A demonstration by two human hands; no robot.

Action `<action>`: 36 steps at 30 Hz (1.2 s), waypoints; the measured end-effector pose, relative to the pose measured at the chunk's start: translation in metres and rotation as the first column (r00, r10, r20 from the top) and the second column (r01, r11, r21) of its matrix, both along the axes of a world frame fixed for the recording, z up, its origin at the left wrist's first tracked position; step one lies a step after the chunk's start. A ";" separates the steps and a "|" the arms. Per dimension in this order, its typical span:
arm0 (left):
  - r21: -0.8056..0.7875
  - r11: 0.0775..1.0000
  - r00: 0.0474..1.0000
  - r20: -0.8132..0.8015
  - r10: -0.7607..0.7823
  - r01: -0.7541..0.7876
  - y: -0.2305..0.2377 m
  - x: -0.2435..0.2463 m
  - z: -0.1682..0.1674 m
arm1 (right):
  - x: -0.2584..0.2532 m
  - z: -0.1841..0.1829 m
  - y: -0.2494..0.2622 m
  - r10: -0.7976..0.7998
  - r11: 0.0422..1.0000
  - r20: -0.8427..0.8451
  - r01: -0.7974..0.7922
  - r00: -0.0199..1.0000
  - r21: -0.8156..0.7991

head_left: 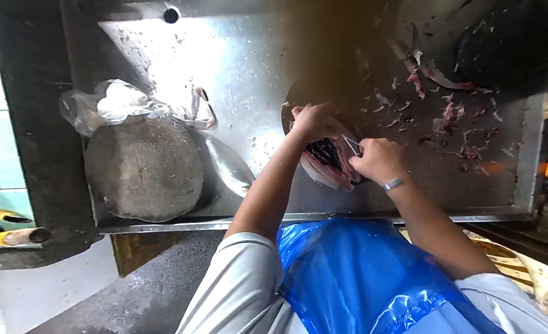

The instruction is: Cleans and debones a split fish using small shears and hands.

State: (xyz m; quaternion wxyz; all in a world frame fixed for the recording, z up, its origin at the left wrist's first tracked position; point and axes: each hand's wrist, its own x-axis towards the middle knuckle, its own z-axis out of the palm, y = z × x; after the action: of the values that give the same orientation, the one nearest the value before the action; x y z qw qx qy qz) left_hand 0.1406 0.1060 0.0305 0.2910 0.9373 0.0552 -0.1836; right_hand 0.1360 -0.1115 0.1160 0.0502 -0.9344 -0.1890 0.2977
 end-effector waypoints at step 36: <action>-0.013 1.000 1.000 0.011 0.015 -0.015 0.001 0.000 0.000 | -0.007 -0.041 -0.072 -0.177 0.951 0.144 0.132 0.974 0.281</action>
State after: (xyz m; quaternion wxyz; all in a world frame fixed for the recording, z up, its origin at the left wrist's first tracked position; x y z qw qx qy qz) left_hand 0.1410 0.1072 0.0310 0.2988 0.9360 0.0592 -0.1764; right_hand 0.1287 -0.1840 0.0752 0.1841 -0.9524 -0.1573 0.1850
